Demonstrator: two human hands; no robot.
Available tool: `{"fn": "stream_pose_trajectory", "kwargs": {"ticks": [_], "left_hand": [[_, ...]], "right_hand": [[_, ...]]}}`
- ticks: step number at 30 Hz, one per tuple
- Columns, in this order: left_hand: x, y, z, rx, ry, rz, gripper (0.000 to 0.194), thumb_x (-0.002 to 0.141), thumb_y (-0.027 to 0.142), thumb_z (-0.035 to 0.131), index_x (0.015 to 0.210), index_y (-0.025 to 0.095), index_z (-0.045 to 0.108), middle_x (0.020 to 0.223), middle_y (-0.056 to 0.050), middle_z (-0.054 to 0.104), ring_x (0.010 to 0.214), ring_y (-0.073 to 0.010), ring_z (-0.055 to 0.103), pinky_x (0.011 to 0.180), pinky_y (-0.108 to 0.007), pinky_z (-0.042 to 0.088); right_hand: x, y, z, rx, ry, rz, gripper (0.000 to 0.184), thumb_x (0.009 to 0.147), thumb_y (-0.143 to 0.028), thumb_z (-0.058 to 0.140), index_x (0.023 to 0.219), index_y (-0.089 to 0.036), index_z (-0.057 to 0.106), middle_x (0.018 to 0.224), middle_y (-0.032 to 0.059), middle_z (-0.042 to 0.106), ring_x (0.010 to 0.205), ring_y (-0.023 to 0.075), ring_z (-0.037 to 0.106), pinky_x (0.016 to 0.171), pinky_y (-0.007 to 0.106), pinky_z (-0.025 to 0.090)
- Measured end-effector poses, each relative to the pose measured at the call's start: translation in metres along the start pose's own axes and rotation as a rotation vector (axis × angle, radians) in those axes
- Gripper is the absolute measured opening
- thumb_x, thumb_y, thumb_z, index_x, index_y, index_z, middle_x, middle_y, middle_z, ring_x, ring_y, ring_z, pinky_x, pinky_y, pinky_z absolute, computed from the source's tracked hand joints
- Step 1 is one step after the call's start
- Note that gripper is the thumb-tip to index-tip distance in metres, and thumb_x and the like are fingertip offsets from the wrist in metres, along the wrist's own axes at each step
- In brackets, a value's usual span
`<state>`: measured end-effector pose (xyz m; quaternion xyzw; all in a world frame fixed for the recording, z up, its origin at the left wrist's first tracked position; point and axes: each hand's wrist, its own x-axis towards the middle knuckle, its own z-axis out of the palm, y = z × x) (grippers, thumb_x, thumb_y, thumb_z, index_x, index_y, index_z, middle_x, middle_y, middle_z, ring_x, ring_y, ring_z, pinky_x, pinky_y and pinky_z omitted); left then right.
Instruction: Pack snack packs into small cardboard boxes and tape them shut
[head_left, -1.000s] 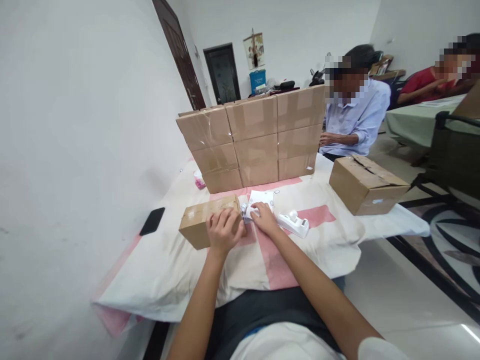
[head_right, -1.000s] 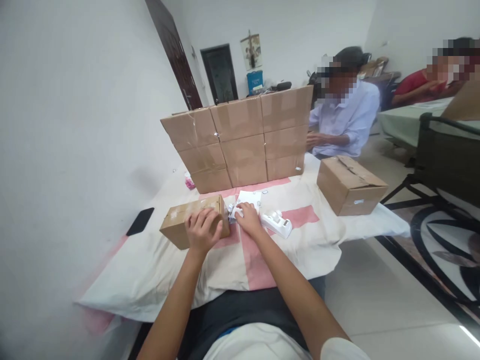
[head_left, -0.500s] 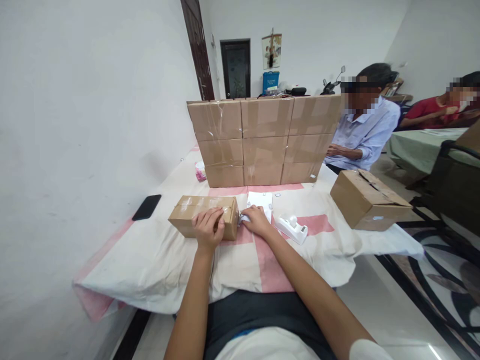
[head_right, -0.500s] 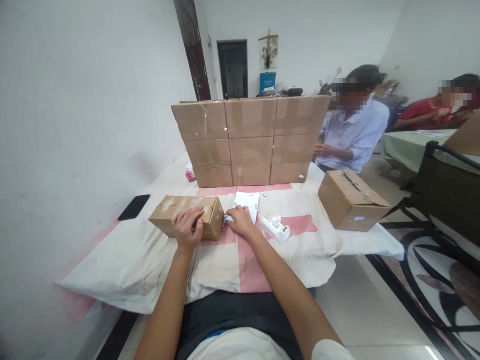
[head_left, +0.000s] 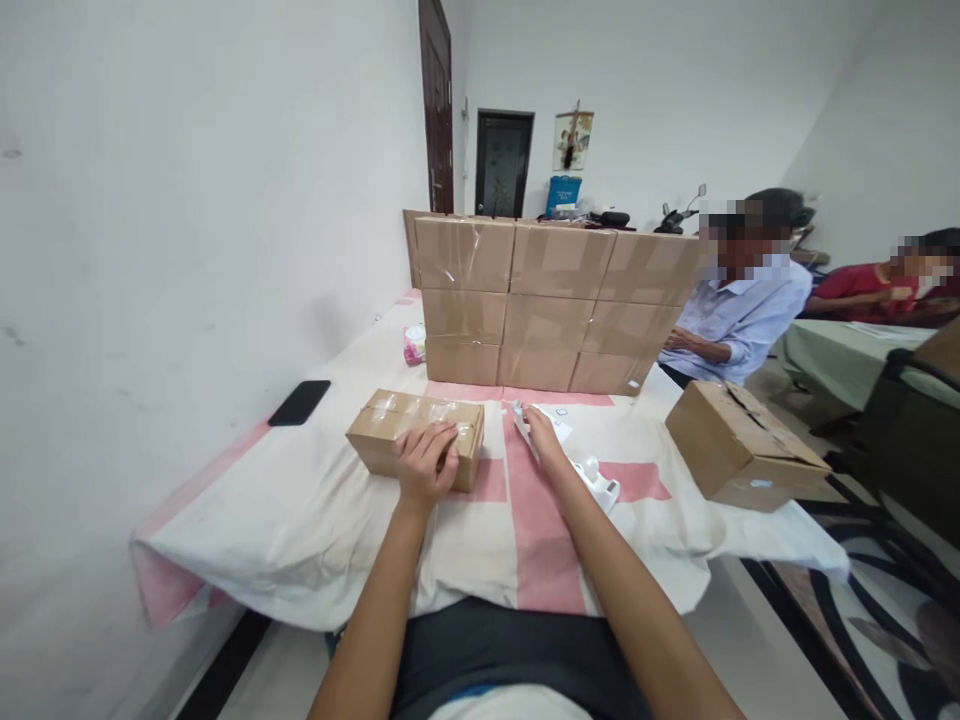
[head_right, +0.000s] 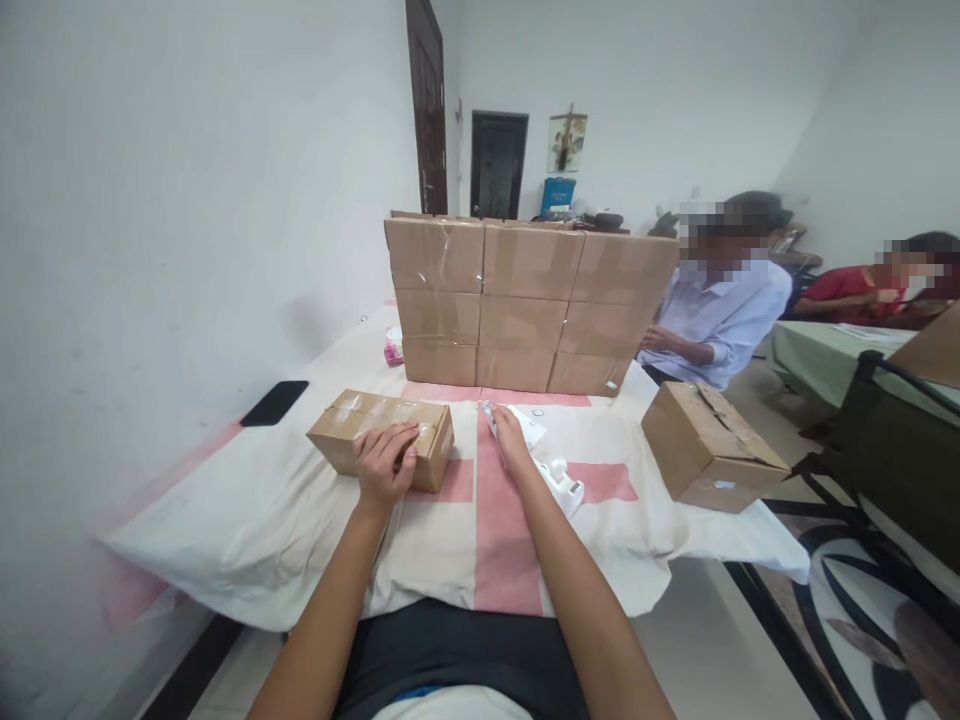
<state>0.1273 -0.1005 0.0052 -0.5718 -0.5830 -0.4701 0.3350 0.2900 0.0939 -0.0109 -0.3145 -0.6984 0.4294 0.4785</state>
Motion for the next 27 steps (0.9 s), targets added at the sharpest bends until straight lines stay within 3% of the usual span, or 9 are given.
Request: {"fn": "stream_pose_trajectory", "kwargs": {"ticks": [3,9,16,18,21,22,24,27], "left_hand": [[-0.002,0.0,0.0,-0.001,0.003,-0.006,0.023,0.094,0.025,0.052,0.107,0.023,0.07,0.112,-0.004,0.077,0.104,-0.0249,0.07,0.092,-0.043,0.037],[-0.003,0.001,0.0,0.004,0.007,-0.014,0.023,0.093,0.025,0.053,0.107,0.023,0.071,0.112,-0.004,0.077,0.103,-0.0241,0.07,0.092,-0.042,0.038],[-0.004,-0.002,-0.003,0.006,-0.01,-0.027,0.023,0.092,0.025,0.053,0.107,0.024,0.07,0.113,-0.003,0.077,0.104,-0.0243,0.07,0.092,-0.043,0.038],[0.0,0.008,-0.006,-0.002,0.032,-0.057,0.02,0.092,0.023,0.053,0.102,0.024,0.07,0.109,-0.003,0.078,0.1,-0.0245,0.07,0.092,-0.044,0.039],[0.015,0.046,-0.002,-0.091,0.13,-0.076,0.018,0.091,0.022,0.05,0.088,0.025,0.068,0.097,-0.004,0.077,0.093,-0.0243,0.069,0.091,-0.045,0.041],[0.022,0.062,0.004,-0.174,0.091,-0.032,0.018,0.091,0.024,0.049,0.089,0.025,0.068,0.097,-0.004,0.076,0.095,-0.0238,0.068,0.091,-0.044,0.043],[0.038,0.092,0.023,-0.328,-0.139,0.026,0.019,0.093,0.028,0.05,0.096,0.027,0.068,0.105,-0.003,0.074,0.101,-0.0217,0.065,0.095,-0.039,0.045],[0.051,0.113,0.065,-0.274,-0.411,-0.003,0.024,0.092,0.03,0.051,0.109,0.024,0.068,0.126,-0.007,0.066,0.116,-0.025,0.058,0.103,-0.038,0.044]], "right_hand": [[0.009,-0.009,-0.006,-0.025,0.122,-0.009,0.035,0.085,-0.05,0.054,0.089,-0.019,0.07,0.115,0.0127,0.068,0.107,0.0266,0.061,0.091,0.039,0.049],[0.032,-0.02,-0.017,0.023,0.215,0.016,0.032,0.073,-0.044,0.069,0.092,-0.019,0.06,0.087,0.0038,0.066,0.063,0.0145,0.056,0.058,0.028,0.048],[0.063,-0.032,-0.03,0.19,0.226,0.064,0.045,0.069,-0.045,0.069,0.097,-0.025,0.041,0.067,-0.0087,0.054,0.042,0.0083,0.047,0.041,0.021,0.036],[0.069,-0.037,-0.032,0.222,0.207,0.062,0.046,0.069,-0.046,0.069,0.099,-0.026,0.041,0.067,-0.0092,0.055,0.04,0.0071,0.045,0.04,0.02,0.034],[0.073,-0.043,-0.028,0.247,0.16,0.067,0.045,0.069,-0.044,0.071,0.1,-0.025,0.045,0.065,-0.0078,0.058,0.041,0.0077,0.047,0.039,0.019,0.032],[0.074,-0.043,-0.025,0.252,0.144,0.075,0.045,0.069,-0.044,0.072,0.1,-0.024,0.047,0.064,-0.0074,0.059,0.042,0.0085,0.048,0.039,0.019,0.032],[0.074,-0.041,-0.018,0.261,0.113,0.095,0.045,0.069,-0.045,0.071,0.101,-0.023,0.049,0.064,-0.0058,0.061,0.045,0.0103,0.052,0.04,0.019,0.033],[0.073,-0.035,-0.013,0.266,0.091,0.117,0.045,0.067,-0.045,0.071,0.1,-0.023,0.05,0.071,-0.0019,0.068,0.05,0.0117,0.057,0.042,0.02,0.037]]}}
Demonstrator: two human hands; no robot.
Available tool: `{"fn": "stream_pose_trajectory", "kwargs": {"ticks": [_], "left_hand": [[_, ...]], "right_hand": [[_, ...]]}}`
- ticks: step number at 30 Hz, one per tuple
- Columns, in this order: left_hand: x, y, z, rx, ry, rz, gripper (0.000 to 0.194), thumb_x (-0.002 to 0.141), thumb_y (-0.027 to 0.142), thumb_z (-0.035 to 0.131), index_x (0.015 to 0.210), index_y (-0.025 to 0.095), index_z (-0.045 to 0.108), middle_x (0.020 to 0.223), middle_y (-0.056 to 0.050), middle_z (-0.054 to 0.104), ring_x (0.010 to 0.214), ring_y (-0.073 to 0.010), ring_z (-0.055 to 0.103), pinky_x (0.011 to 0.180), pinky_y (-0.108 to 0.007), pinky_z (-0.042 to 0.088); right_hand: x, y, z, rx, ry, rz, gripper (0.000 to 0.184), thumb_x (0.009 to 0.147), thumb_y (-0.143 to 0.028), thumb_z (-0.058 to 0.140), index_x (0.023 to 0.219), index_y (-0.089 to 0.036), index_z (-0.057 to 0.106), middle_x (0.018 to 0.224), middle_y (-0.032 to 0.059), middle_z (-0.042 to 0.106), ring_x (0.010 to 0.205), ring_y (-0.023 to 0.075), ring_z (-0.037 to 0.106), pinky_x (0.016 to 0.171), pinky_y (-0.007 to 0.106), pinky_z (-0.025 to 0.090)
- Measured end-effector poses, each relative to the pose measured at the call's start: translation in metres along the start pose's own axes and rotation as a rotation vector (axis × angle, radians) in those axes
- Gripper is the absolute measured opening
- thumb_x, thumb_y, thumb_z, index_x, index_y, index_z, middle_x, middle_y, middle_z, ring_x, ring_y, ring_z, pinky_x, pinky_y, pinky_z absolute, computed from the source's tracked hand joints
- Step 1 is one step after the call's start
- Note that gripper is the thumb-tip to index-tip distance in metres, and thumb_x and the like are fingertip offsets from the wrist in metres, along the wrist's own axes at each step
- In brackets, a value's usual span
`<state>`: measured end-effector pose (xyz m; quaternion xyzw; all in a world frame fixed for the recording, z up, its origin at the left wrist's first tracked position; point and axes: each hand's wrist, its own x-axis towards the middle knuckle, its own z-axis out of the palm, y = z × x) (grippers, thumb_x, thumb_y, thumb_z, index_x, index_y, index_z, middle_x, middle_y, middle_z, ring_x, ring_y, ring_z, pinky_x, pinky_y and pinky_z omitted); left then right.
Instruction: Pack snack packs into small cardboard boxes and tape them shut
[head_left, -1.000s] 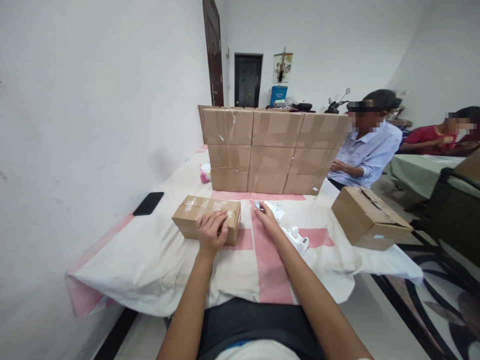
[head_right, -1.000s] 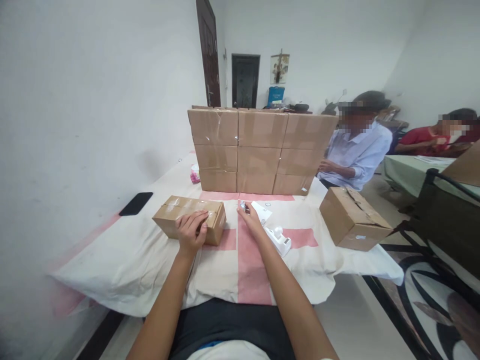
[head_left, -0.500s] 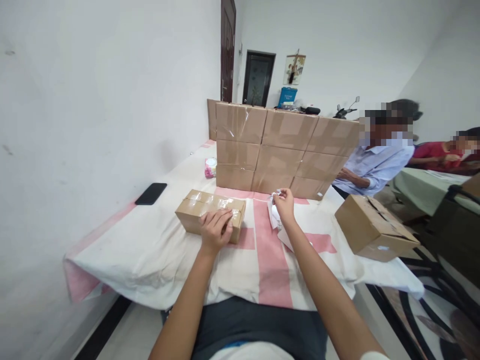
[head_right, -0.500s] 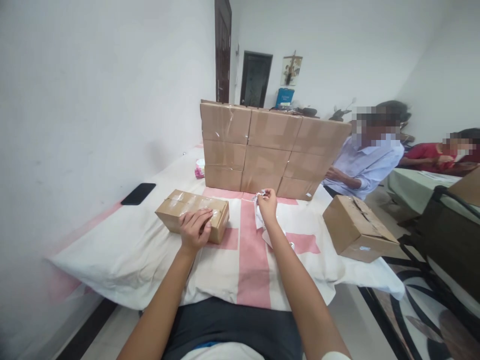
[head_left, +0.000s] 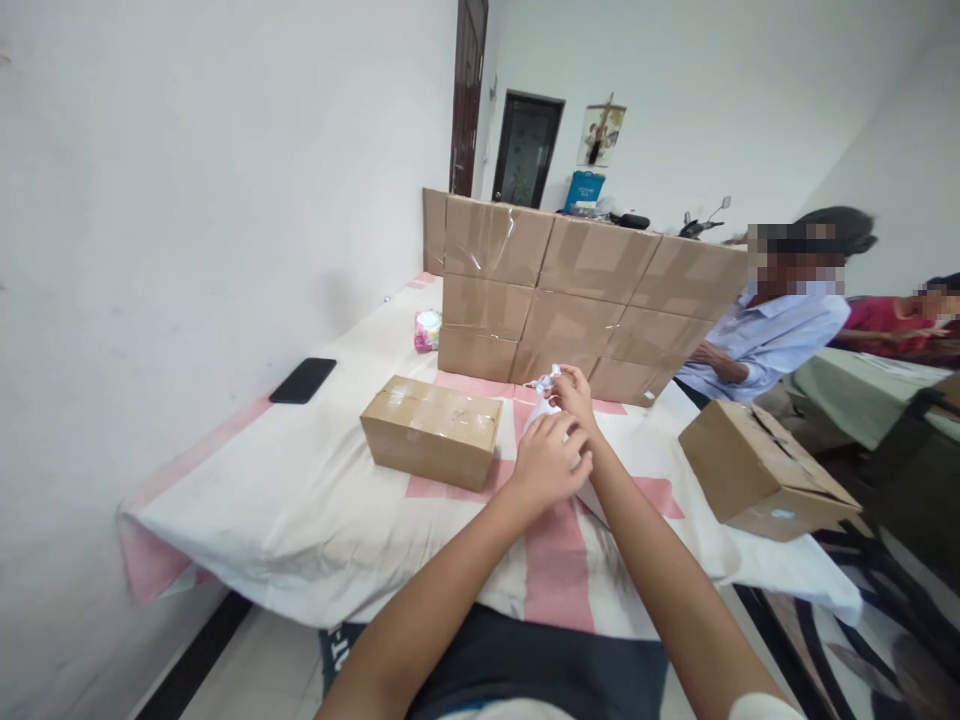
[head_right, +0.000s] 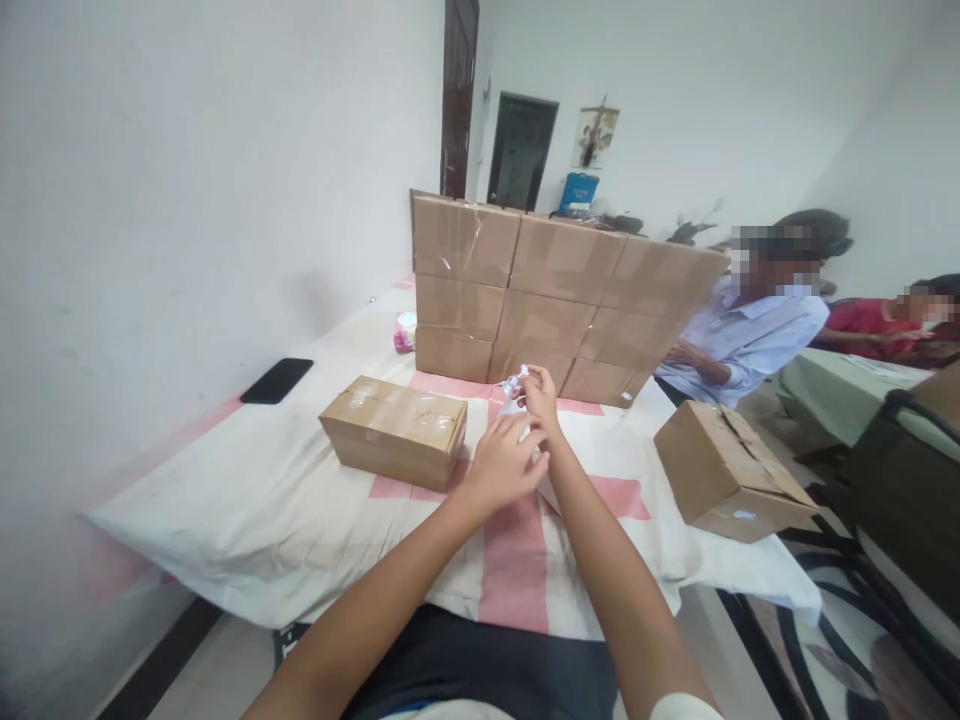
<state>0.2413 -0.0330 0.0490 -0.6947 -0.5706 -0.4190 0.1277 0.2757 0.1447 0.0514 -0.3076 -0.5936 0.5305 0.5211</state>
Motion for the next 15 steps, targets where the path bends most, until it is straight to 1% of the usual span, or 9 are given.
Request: {"fn": "stream_pose_trajectory", "kwargs": {"ticks": [1,3,5,7,9,10,13,15], "left_hand": [[0.004,-0.005,0.012,0.031,-0.079,-0.057,0.027,0.092,0.026,0.051,0.114,0.024,0.066,0.13,-0.007,0.063,0.118,-0.0252,0.056,0.105,-0.038,0.043],[0.004,-0.021,0.034,0.074,-0.202,-0.192,0.033,0.091,0.023,0.05,0.122,0.023,0.062,0.135,-0.007,0.06,0.122,-0.0248,0.054,0.108,-0.036,0.04],[-0.007,-0.039,0.05,0.091,-0.256,-0.301,0.038,0.091,0.025,0.051,0.128,0.018,0.058,0.137,-0.012,0.057,0.125,-0.0276,0.052,0.109,-0.039,0.039],[-0.019,-0.053,0.061,0.097,-0.283,-0.372,0.042,0.09,0.028,0.053,0.129,0.012,0.057,0.14,-0.019,0.054,0.129,-0.033,0.049,0.11,-0.044,0.038],[-0.028,-0.06,0.066,0.099,-0.321,-0.418,0.044,0.09,0.03,0.054,0.128,0.009,0.057,0.142,-0.022,0.05,0.133,-0.0367,0.044,0.111,-0.048,0.036],[-0.03,-0.062,0.067,0.099,-0.339,-0.432,0.043,0.09,0.03,0.054,0.127,0.009,0.057,0.142,-0.023,0.05,0.134,-0.0371,0.043,0.111,-0.048,0.034],[-0.03,-0.064,0.066,0.101,-0.381,-0.447,0.038,0.092,0.03,0.051,0.124,0.011,0.058,0.138,-0.021,0.052,0.131,-0.0348,0.044,0.11,-0.047,0.034],[-0.029,-0.063,0.065,0.105,-0.396,-0.441,0.034,0.092,0.03,0.051,0.121,0.014,0.059,0.134,-0.018,0.054,0.127,-0.0333,0.046,0.108,-0.047,0.035]], "right_hand": [[0.0,0.002,-0.002,-0.003,0.009,0.002,0.045,0.066,-0.045,0.071,0.099,-0.023,0.05,0.073,-0.0011,0.069,0.051,0.0118,0.057,0.043,0.02,0.038],[0.002,0.006,-0.01,-0.009,0.048,-0.001,0.044,0.066,-0.045,0.071,0.097,-0.023,0.048,0.075,-0.0006,0.069,0.051,0.0115,0.057,0.044,0.02,0.039],[0.007,0.008,-0.022,-0.017,0.088,-0.007,0.043,0.066,-0.044,0.069,0.097,-0.023,0.047,0.076,-0.0003,0.069,0.051,0.0115,0.057,0.045,0.021,0.04],[0.013,0.01,-0.034,-0.031,0.117,-0.01,0.041,0.067,-0.044,0.067,0.096,-0.024,0.047,0.077,0.0001,0.069,0.051,0.0116,0.058,0.046,0.021,0.041],[0.022,0.013,-0.045,-0.057,0.144,-0.01,0.039,0.069,-0.043,0.065,0.097,-0.024,0.047,0.08,0.0003,0.069,0.052,0.0112,0.058,0.047,0.021,0.042],[0.027,0.015,-0.049,-0.075,0.159,-0.01,0.038,0.07,-0.043,0.064,0.098,-0.024,0.047,0.082,0.0005,0.069,0.053,0.0107,0.058,0.047,0.021,0.042],[0.039,0.026,-0.062,-0.161,0.182,0.002,0.034,0.072,-0.043,0.063,0.098,-0.023,0.053,0.085,0.001,0.069,0.056,0.0105,0.059,0.049,0.021,0.043],[0.044,0.035,-0.071,-0.239,0.168,0.02,0.029,0.071,-0.041,0.066,0.09,-0.02,0.059,0.08,0.0011,0.068,0.06,0.0123,0.06,0.051,0.021,0.043]]}}
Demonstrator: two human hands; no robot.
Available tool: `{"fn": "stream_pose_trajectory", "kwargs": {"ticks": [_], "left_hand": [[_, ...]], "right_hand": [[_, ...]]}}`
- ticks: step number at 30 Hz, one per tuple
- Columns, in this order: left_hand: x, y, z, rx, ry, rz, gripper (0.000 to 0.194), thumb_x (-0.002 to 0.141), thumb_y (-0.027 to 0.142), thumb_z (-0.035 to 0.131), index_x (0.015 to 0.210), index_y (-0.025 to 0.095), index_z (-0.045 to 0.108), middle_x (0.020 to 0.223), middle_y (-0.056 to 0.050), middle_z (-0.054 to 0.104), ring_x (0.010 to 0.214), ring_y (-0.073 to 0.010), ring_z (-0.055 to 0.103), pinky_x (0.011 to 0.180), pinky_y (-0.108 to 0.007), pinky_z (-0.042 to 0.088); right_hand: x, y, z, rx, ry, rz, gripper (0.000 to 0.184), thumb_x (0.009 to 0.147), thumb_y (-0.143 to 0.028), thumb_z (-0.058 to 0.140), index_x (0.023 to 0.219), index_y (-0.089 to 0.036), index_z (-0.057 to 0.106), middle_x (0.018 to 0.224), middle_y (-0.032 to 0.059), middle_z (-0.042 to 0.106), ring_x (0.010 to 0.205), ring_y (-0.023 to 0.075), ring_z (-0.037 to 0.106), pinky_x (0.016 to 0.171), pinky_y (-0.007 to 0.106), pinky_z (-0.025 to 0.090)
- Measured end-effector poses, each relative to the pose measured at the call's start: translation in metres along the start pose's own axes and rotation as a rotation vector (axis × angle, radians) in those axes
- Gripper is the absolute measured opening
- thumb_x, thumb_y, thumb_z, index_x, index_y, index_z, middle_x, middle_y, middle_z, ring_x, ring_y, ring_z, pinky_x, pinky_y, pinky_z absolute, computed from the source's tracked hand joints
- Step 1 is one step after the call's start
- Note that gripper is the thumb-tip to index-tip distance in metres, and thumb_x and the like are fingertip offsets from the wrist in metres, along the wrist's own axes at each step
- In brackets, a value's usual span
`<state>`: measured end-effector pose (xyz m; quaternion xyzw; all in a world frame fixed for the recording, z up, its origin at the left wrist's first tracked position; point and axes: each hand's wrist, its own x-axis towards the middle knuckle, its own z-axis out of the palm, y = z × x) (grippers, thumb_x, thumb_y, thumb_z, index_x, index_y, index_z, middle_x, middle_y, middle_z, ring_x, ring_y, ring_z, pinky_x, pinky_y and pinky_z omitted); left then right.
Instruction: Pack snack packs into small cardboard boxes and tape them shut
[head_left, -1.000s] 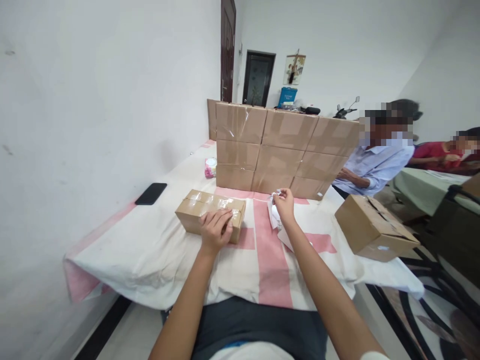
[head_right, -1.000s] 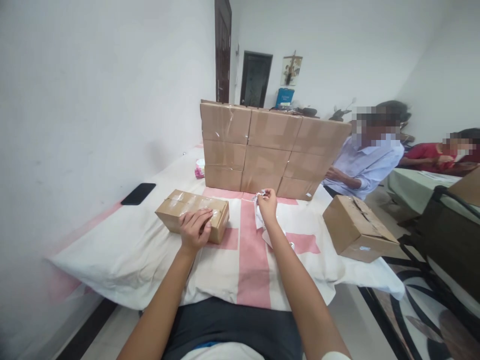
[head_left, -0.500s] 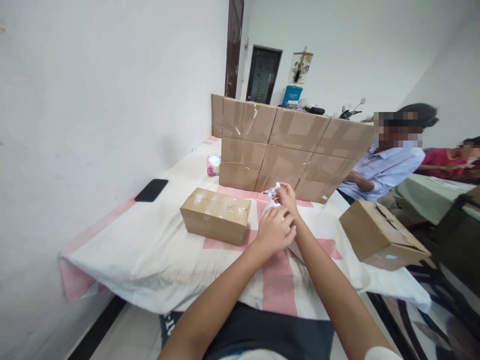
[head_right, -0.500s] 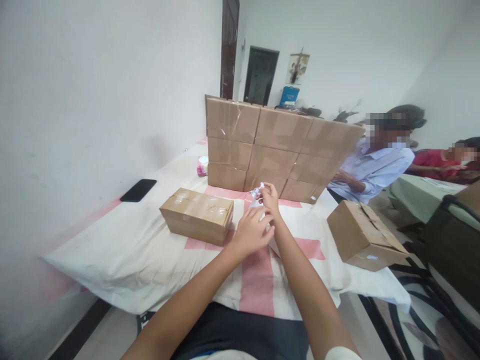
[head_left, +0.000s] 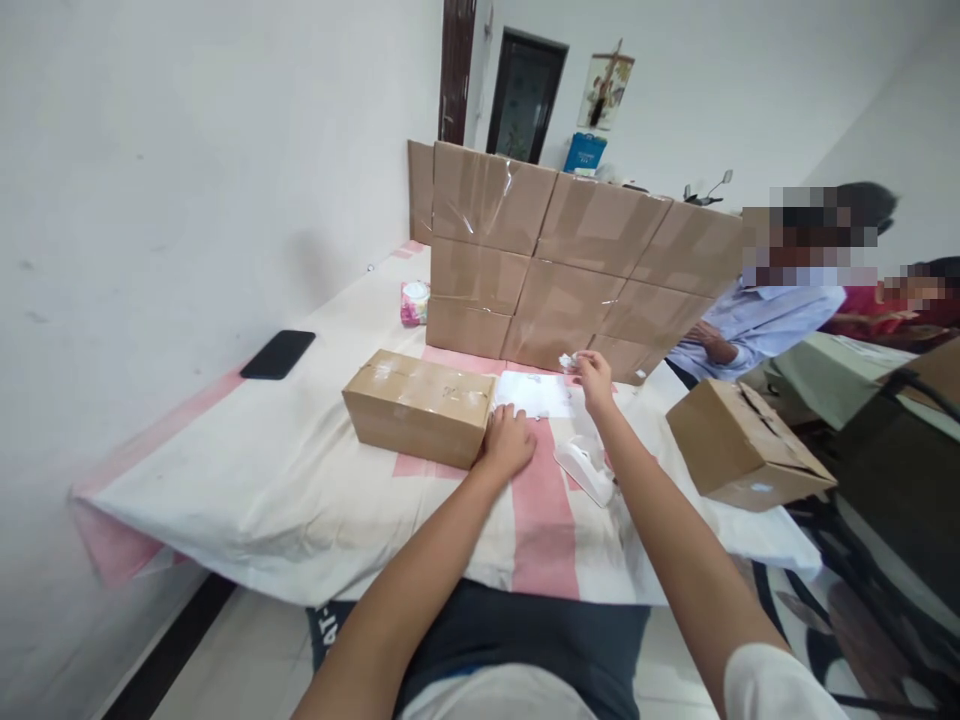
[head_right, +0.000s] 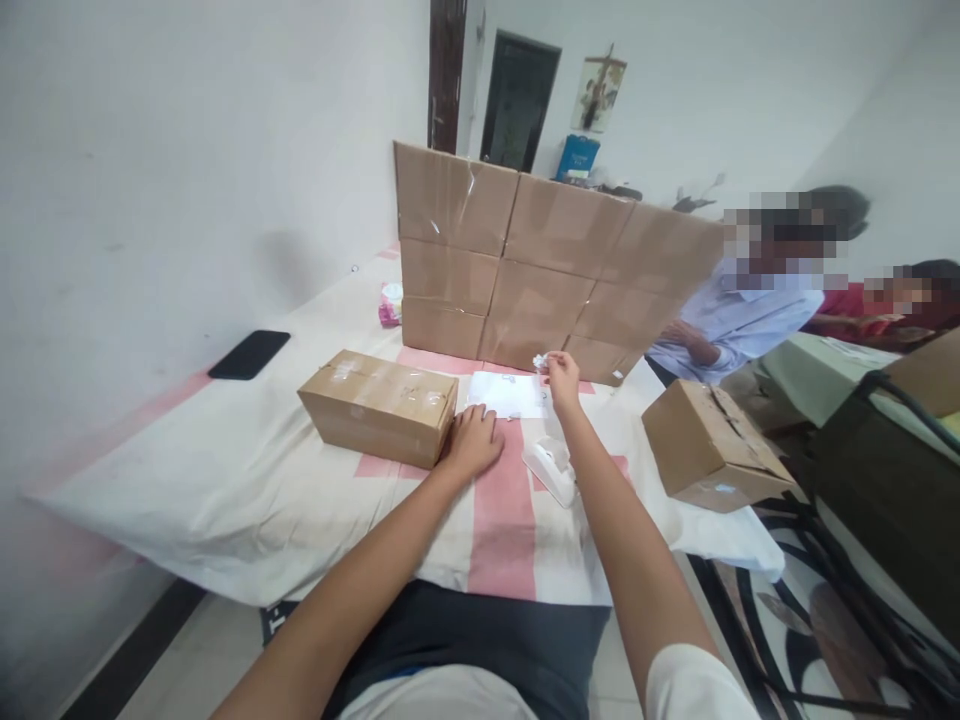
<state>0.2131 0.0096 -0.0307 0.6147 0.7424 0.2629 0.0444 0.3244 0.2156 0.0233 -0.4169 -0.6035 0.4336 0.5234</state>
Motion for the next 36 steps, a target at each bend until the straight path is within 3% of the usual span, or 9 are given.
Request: {"fn": "stream_pose_trajectory", "kwargs": {"ticks": [4,6,13,20,27,36], "left_hand": [[-0.001,0.001,-0.002,0.014,0.007,0.01,0.028,0.09,0.03,0.052,0.113,0.017,0.061,0.131,-0.015,0.056,0.122,-0.032,0.047,0.105,-0.046,0.036],[-0.002,0.001,-0.002,0.017,0.02,0.017,0.025,0.09,0.03,0.053,0.11,0.018,0.062,0.129,-0.014,0.056,0.121,-0.0311,0.047,0.104,-0.044,0.036],[-0.001,0.0,0.0,0.018,0.027,0.018,0.023,0.09,0.031,0.053,0.107,0.019,0.063,0.127,-0.013,0.057,0.121,-0.0315,0.046,0.103,-0.046,0.036],[-0.001,0.0,0.001,0.019,0.008,0.013,0.026,0.091,0.033,0.052,0.11,0.019,0.063,0.132,-0.013,0.056,0.124,-0.0312,0.045,0.104,-0.046,0.035],[0.0,-0.001,0.003,0.028,0.02,0.022,0.025,0.09,0.032,0.052,0.107,0.019,0.063,0.13,-0.013,0.057,0.122,-0.0317,0.046,0.102,-0.046,0.036],[0.001,-0.001,0.004,0.033,0.015,0.018,0.026,0.091,0.033,0.052,0.108,0.018,0.063,0.131,-0.013,0.057,0.122,-0.0324,0.045,0.103,-0.048,0.035]], "right_hand": [[0.009,0.023,-0.015,-0.155,-0.032,0.028,0.023,0.065,-0.036,0.073,0.066,-0.017,0.06,0.059,-0.0004,0.061,0.06,0.0155,0.058,0.053,0.024,0.045],[0.012,0.034,-0.021,-0.206,-0.016,0.04,0.023,0.064,-0.034,0.073,0.062,-0.018,0.058,0.054,-0.0017,0.057,0.058,0.016,0.058,0.053,0.025,0.045],[0.014,0.053,-0.029,-0.224,0.061,0.079,0.024,0.069,-0.028,0.07,0.085,-0.02,0.053,0.061,-0.005,0.06,0.049,0.0127,0.057,0.049,0.024,0.046],[0.01,0.057,-0.03,-0.21,0.033,0.057,0.029,0.066,-0.039,0.073,0.075,-0.02,0.053,0.06,-0.0045,0.058,0.051,0.0116,0.054,0.044,0.02,0.039],[0.008,0.049,-0.027,-0.186,-0.007,-0.028,0.028,0.069,-0.041,0.072,0.079,-0.02,0.057,0.073,-0.0017,0.063,0.058,0.0111,0.056,0.053,0.022,0.045],[0.002,0.048,-0.019,-0.339,-0.163,0.036,0.033,0.079,-0.05,0.068,0.077,-0.02,0.054,0.059,0.0004,0.063,0.045,0.0116,0.048,0.047,0.024,0.04]]}}
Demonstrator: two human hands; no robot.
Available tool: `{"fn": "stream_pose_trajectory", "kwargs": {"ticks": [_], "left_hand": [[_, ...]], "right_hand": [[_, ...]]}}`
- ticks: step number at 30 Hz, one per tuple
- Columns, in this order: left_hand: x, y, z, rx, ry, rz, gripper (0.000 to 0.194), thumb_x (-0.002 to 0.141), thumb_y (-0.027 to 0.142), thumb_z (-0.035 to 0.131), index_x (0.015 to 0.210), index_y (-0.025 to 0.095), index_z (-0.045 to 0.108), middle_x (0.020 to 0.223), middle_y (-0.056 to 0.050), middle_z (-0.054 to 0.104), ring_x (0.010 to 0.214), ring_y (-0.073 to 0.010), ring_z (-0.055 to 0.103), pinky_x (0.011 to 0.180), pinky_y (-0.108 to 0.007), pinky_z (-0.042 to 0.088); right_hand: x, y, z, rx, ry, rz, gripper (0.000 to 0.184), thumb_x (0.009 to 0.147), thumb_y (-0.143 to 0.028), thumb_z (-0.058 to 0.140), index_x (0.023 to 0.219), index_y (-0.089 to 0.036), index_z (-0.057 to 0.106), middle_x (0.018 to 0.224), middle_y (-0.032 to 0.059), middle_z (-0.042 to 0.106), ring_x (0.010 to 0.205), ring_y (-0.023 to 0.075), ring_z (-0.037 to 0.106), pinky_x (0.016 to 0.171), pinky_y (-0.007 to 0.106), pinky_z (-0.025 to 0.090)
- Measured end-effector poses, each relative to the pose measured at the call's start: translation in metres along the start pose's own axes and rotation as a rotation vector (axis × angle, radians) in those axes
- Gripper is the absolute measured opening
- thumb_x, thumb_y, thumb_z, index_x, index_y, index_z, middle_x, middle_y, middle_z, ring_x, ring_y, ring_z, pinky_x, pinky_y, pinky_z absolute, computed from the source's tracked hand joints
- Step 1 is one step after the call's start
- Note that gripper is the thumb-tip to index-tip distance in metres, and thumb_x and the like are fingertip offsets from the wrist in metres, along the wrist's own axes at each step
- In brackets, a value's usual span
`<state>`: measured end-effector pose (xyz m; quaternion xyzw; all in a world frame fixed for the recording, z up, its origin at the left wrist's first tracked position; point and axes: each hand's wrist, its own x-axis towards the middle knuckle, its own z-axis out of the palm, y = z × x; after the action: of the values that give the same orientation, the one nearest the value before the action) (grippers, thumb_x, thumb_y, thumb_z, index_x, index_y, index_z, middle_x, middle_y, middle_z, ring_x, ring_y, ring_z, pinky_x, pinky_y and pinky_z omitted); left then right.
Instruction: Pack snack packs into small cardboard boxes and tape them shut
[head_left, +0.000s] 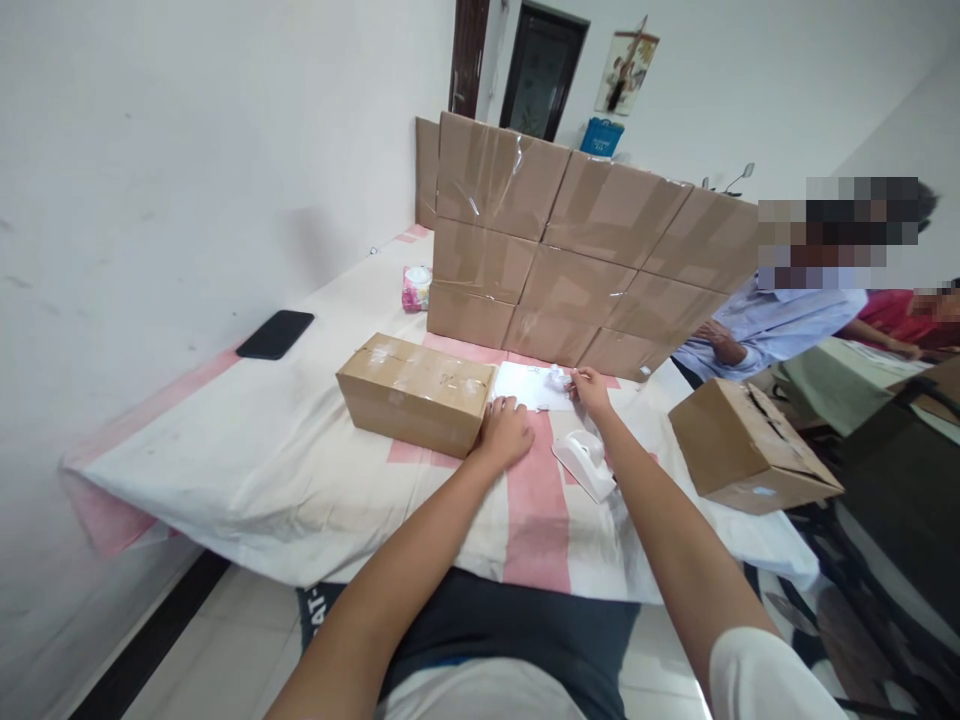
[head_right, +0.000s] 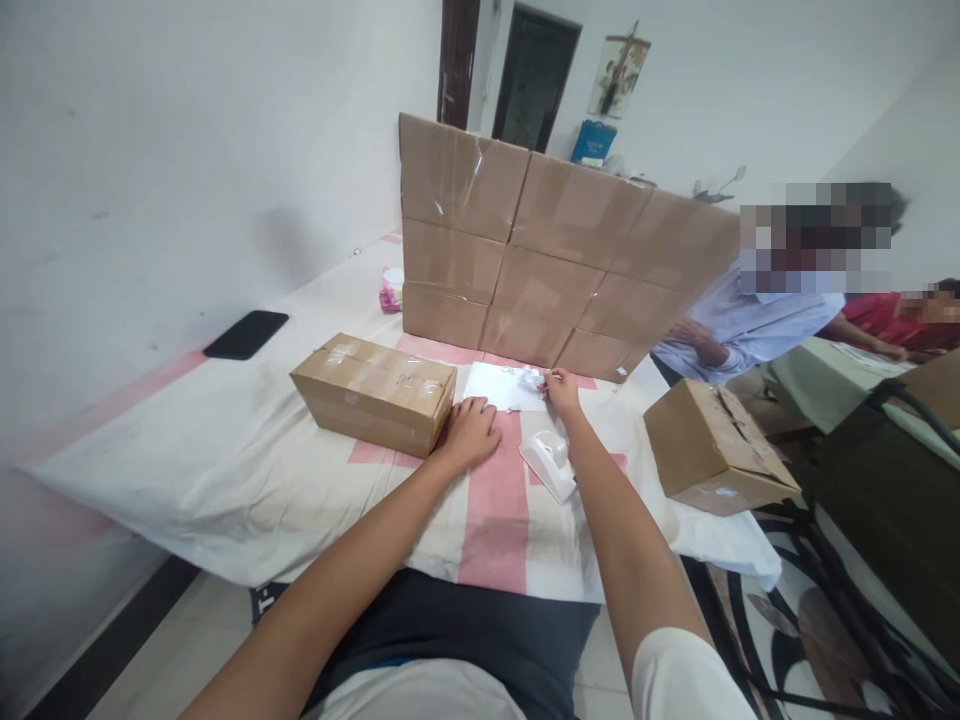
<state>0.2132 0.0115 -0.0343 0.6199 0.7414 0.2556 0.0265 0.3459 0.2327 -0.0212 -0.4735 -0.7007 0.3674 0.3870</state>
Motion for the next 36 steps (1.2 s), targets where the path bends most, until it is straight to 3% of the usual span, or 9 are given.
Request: {"fn": "stream_pose_trajectory", "kwargs": {"ticks": [4,10,15,18,22,27,31,36], "left_hand": [[0.0,0.0,-0.001,-0.002,-0.003,-0.002,0.025,0.091,0.033,0.052,0.108,0.018,0.063,0.132,-0.013,0.056,0.123,-0.0324,0.045,0.103,-0.047,0.036],[0.0,-0.001,0.0,-0.002,0.0,0.005,0.025,0.09,0.033,0.052,0.109,0.019,0.062,0.132,-0.013,0.056,0.122,-0.0321,0.045,0.102,-0.047,0.036],[0.0,0.0,0.001,-0.001,0.005,0.01,0.025,0.09,0.032,0.053,0.108,0.018,0.063,0.13,-0.013,0.057,0.122,-0.0329,0.046,0.102,-0.047,0.036],[0.001,0.0,0.001,-0.005,0.009,0.009,0.024,0.09,0.032,0.054,0.106,0.018,0.064,0.128,-0.013,0.058,0.12,-0.0327,0.046,0.102,-0.046,0.037],[0.002,-0.001,0.003,-0.017,0.012,0.013,0.024,0.09,0.032,0.054,0.107,0.018,0.064,0.127,-0.014,0.058,0.12,-0.0334,0.046,0.102,-0.047,0.036],[0.002,-0.002,0.003,-0.039,0.02,0.024,0.024,0.089,0.031,0.056,0.106,0.017,0.064,0.124,-0.015,0.058,0.12,-0.0346,0.047,0.102,-0.05,0.036],[0.002,-0.003,0.002,-0.061,0.051,0.04,0.022,0.087,0.029,0.057,0.104,0.016,0.066,0.121,-0.016,0.06,0.118,-0.0349,0.049,0.1,-0.05,0.04],[0.003,-0.003,0.003,-0.126,0.108,0.077,0.018,0.087,0.019,0.055,0.101,0.019,0.067,0.114,-0.012,0.062,0.109,-0.0291,0.055,0.095,-0.043,0.047]], "right_hand": [[-0.002,0.0,0.004,-0.217,-0.054,-0.014,0.023,0.083,-0.041,0.065,0.081,-0.019,0.058,0.07,0.0034,0.067,0.056,0.0149,0.056,0.056,0.027,0.044],[-0.005,-0.008,0.007,-0.567,-0.079,-0.016,0.014,0.08,-0.024,0.069,0.071,-0.019,0.06,0.089,0.0118,0.071,0.094,0.026,0.064,0.08,0.033,0.045],[0.0,-0.016,0.002,-0.655,-0.14,-0.026,0.016,0.079,-0.016,0.065,0.064,-0.017,0.062,0.08,0.0081,0.072,0.086,0.0206,0.065,0.079,0.03,0.046],[0.006,-0.022,-0.011,-0.65,-0.106,-0.037,0.011,0.077,-0.015,0.063,0.066,-0.016,0.065,0.073,0.0059,0.07,0.077,0.0183,0.064,0.074,0.028,0.046],[0.01,-0.035,-0.03,-0.611,0.059,-0.053,0.01,0.074,-0.022,0.062,0.065,-0.018,0.062,0.069,0.0076,0.068,0.075,0.0222,0.063,0.068,0.029,0.042],[0.007,-0.049,-0.037,-0.483,0.14,-0.091,0.013,0.067,-0.015,0.059,0.062,-0.022,0.049,0.056,-0.0008,0.056,0.061,0.0179,0.056,0.063,0.028,0.039],[-0.001,-0.064,-0.029,-0.324,0.106,-0.147,0.012,0.065,-0.016,0.059,0.064,-0.022,0.049,0.059,-0.0024,0.056,0.059,0.0166,0.055,0.065,0.029,0.042],[-0.028,-0.082,0.006,-0.055,-0.097,-0.194,0.015,0.067,-0.031,0.065,0.077,-0.02,0.061,0.072,0.0014,0.066,0.063,0.0183,0.062,0.062,0.03,0.047]]}}
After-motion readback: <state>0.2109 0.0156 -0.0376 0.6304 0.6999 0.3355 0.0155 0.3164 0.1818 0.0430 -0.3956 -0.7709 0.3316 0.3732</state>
